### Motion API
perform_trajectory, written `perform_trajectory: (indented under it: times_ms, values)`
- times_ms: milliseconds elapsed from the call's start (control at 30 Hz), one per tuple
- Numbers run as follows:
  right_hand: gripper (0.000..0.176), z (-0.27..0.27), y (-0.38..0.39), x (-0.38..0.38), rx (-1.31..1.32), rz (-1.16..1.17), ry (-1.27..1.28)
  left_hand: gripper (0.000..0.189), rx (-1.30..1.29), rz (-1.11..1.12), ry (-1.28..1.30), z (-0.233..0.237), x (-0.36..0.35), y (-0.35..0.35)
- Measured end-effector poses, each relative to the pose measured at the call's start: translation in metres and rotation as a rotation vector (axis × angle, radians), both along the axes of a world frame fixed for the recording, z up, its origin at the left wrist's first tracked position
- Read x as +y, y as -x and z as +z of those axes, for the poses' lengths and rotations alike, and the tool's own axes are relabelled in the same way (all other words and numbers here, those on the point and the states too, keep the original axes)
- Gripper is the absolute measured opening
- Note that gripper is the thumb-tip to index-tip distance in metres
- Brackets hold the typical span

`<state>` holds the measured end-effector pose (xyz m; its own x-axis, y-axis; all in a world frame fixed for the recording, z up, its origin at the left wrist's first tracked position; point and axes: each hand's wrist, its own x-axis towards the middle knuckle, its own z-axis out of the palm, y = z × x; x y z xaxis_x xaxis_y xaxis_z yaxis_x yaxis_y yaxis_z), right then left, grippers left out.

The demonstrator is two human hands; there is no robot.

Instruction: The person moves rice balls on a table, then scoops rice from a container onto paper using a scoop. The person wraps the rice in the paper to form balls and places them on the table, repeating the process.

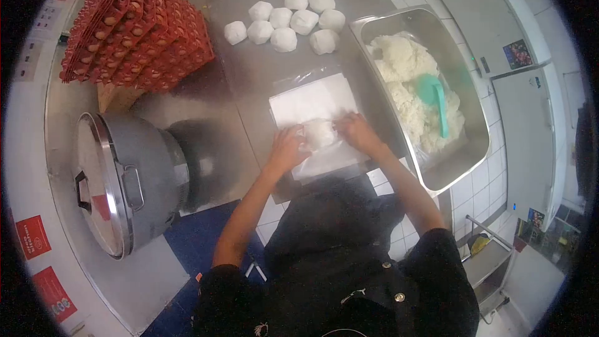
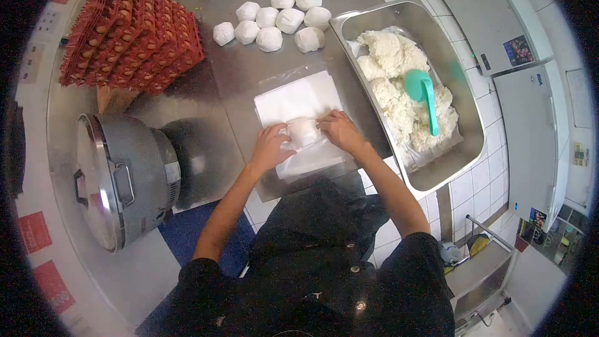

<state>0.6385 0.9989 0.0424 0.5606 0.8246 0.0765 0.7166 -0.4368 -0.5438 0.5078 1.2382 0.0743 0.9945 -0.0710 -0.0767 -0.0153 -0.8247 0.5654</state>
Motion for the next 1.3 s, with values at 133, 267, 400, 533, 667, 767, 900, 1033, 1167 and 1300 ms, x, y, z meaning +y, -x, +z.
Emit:
perform_trajectory:
  times_ms: [133, 267, 400, 533, 667, 767, 900, 1033, 1167, 1300]
  values:
    - [0.02, -0.009, 0.006, -0.002, -0.02, -0.07, -0.165, 0.016, -0.042, -0.015, -0.007, -0.022, 0.008, 0.0]
    - [0.019, 0.003, 0.012, 0.003, 0.166, -0.245, -0.176, 0.014, -0.083, 0.019, 0.032, -0.026, 0.009, 0.001]
    - [0.019, 0.007, 0.01, 0.009, 0.246, -0.291, -0.188, 0.018, -0.008, 0.084, 0.173, -0.026, 0.011, 0.009]
    - [0.019, -0.001, 0.004, 0.002, 0.203, -0.193, -0.174, 0.023, 0.036, 0.046, 0.204, -0.025, 0.02, 0.005]
    - [0.021, 0.002, 0.006, 0.001, 0.185, -0.158, -0.144, 0.018, -0.055, 0.004, -0.012, -0.001, 0.002, 0.007]
    - [0.022, 0.002, 0.006, -0.002, 0.138, -0.098, -0.18, 0.015, 0.021, 0.185, 0.083, -0.017, -0.003, 0.011]
    - [0.022, -0.004, 0.002, -0.001, 0.189, -0.104, -0.143, 0.012, -0.081, 0.076, 0.116, -0.035, 0.01, 0.008]
    - [0.02, -0.014, -0.013, 0.013, 0.3, -0.158, 0.012, 0.011, 0.027, 0.293, 0.402, -0.027, 0.005, -0.01]
    - [0.011, -0.007, -0.015, 0.031, 0.348, -0.319, 0.077, 0.014, 0.18, 0.448, 0.308, -0.026, 0.005, -0.022]
    - [0.009, -0.005, 0.001, 0.035, 0.209, -0.418, 0.047, 0.013, 0.029, 0.409, 0.02, -0.037, -0.01, -0.019]
